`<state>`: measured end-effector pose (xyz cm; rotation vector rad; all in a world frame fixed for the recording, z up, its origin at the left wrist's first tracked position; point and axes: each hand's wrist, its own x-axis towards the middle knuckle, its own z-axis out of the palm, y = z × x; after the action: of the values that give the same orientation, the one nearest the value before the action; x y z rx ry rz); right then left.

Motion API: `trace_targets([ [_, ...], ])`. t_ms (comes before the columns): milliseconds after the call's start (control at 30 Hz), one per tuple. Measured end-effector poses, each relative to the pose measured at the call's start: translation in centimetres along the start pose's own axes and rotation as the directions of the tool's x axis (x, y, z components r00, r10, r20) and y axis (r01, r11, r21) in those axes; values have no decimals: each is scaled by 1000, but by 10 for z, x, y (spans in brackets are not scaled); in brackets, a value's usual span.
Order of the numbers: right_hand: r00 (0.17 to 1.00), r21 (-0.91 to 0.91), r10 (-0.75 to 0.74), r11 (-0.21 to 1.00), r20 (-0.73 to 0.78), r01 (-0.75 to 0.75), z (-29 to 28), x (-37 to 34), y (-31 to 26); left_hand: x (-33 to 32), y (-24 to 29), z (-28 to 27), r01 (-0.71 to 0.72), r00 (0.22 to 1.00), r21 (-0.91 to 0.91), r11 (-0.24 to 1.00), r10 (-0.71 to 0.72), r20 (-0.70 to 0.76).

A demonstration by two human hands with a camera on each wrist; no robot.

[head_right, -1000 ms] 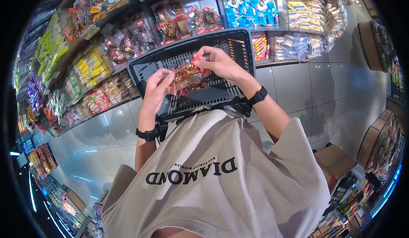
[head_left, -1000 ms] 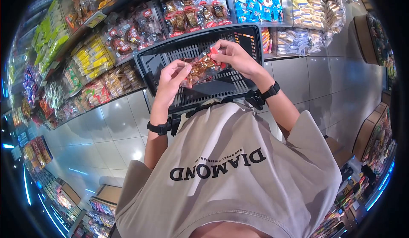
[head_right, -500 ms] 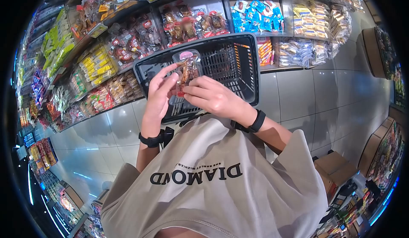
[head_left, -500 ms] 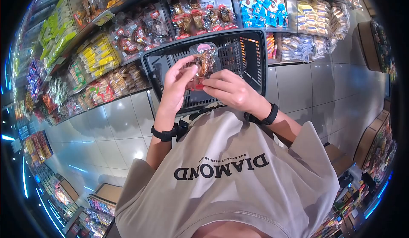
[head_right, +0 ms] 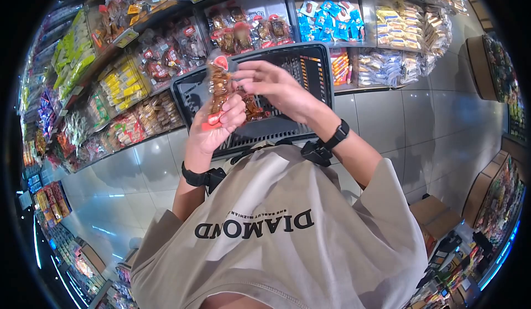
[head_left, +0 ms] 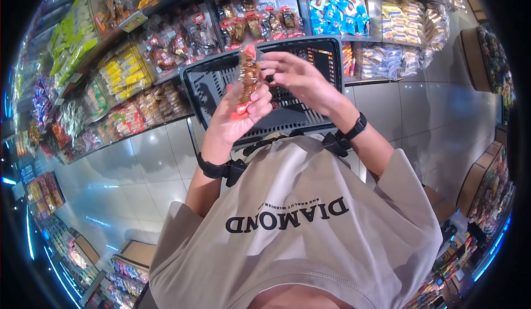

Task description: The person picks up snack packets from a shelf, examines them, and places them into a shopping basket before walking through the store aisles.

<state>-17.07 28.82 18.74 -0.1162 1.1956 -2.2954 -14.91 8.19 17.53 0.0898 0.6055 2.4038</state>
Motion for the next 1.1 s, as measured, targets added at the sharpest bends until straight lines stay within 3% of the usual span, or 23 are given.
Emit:
trace_targets([
  [67,998,-24,46,999,31,-45,8,6,3,2,-6,-2,205,978,-482,852,-166,123],
  [200,991,-10,135,991,-11,-136,11,10,2,7,-12,-11,264,964,-599,756,-178,200],
  [333,984,-241,122,959,-126,-150,10,15,-8,19,-8,-17,259,966,-604,754,-213,148],
  [433,982,-311,106,938,-159,-151,8,21,-24,30,0,-9,233,963,-558,796,-270,17],
  [467,980,-300,115,941,-160,-159,8,22,-28,38,2,-12,229,965,-559,797,-262,21],
  [533,983,-356,8,932,-181,-73,4,32,-35,55,5,-19,268,963,-397,878,-241,117],
  [567,967,-324,45,938,-249,-127,0,38,-45,57,16,10,192,938,-49,980,-198,-285],
  [600,945,-288,85,941,-315,-181,-6,46,-57,75,15,-33,191,980,101,976,-195,31],
  [633,920,-554,-263,830,-290,63,-23,62,-55,85,15,-41,116,992,476,872,-81,-95],
  [667,895,-699,-350,713,-277,63,-46,79,-61,96,17,-48,85,983,779,621,77,-169],
  [700,866,-873,-466,482,-181,77,-56,90,-76,111,18,-67,12,968,1000,29,249,-19],
  [733,817,-908,-563,395,-121,138,-81,113,-75,121,22,-67,10,966,999,32,259,-18],
  [767,832,-972,-544,233,-108,26,-96,128,-80,130,24,-62,42,980,969,-243,199,7],
  [800,834,-973,-542,228,-99,32,-114,148,-79,138,24,-58,56,991,863,-502,133,13],
  [867,818,-996,-574,88,-41,12,-152,182,-66,155,21,-59,96,994,848,-522,95,-54],
  [967,860,-1000,-509,15,-27,-22,-173,213,-61,178,15,-78,230,963,762,-605,29,-268],
  [1000,859,-1000,-512,9,-19,-17,-180,222,-59,185,12,-87,230,964,761,-607,36,-263],
  [1067,864,-999,-503,36,-9,11,-200,239,-49,193,11,-90,399,881,745,-535,-2,-474],
  [1100,903,-995,-427,95,-39,2,-213,249,-46,196,15,-89,392,856,725,-567,-65,-513],
])
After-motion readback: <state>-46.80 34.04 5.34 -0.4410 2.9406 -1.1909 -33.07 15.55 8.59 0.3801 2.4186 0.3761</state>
